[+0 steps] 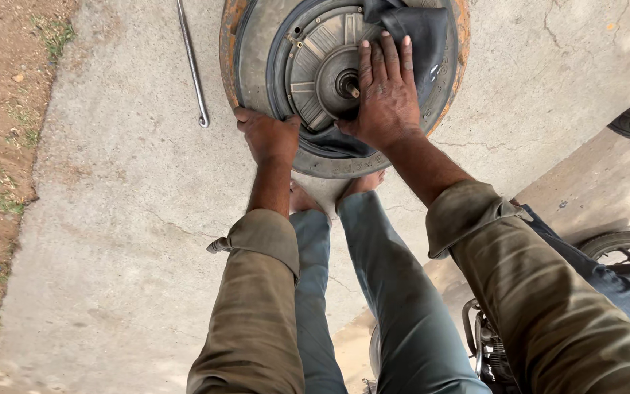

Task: The person is repairing a motorcycle tire by removing the inner tube from the rim. They use a metal tire lever to pry the tube out of the rim and then pull the tube out by hand. The person also uses a hammer to tap the tire bead.

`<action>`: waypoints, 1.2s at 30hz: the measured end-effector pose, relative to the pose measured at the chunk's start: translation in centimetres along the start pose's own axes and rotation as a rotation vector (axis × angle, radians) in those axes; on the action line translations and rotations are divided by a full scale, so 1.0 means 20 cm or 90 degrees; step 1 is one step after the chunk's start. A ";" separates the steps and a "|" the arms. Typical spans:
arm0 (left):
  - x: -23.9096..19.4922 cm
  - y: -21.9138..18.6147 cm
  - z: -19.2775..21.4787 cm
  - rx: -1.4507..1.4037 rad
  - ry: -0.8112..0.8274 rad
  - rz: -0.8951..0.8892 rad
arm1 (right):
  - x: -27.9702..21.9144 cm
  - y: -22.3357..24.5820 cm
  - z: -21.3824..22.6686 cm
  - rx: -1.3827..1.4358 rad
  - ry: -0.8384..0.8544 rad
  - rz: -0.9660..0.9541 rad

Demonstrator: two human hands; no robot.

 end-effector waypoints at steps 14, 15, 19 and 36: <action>-0.01 -0.08 0.11 0.030 -0.004 -0.033 | 0.03 0.00 0.04 0.078 -0.077 0.009; 0.03 -0.11 0.11 0.045 -0.031 -0.069 | -0.01 -0.01 0.02 0.112 -0.105 0.018; 0.08 -0.08 0.07 0.053 -0.049 -0.127 | -0.01 -0.08 -0.07 0.168 -0.125 0.014; 0.03 -0.12 0.12 0.100 -0.183 -0.239 | -0.05 -0.14 -0.10 0.187 -0.145 0.062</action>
Point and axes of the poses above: each hand's wrist, its own x-axis towards the middle knuckle, its own z-axis out of the back of the hand, y = z × x, the point moved 5 cm from there along x, towards the middle knuckle, and after that the axes turned 12 degrees about x, right-handed, at the moved point
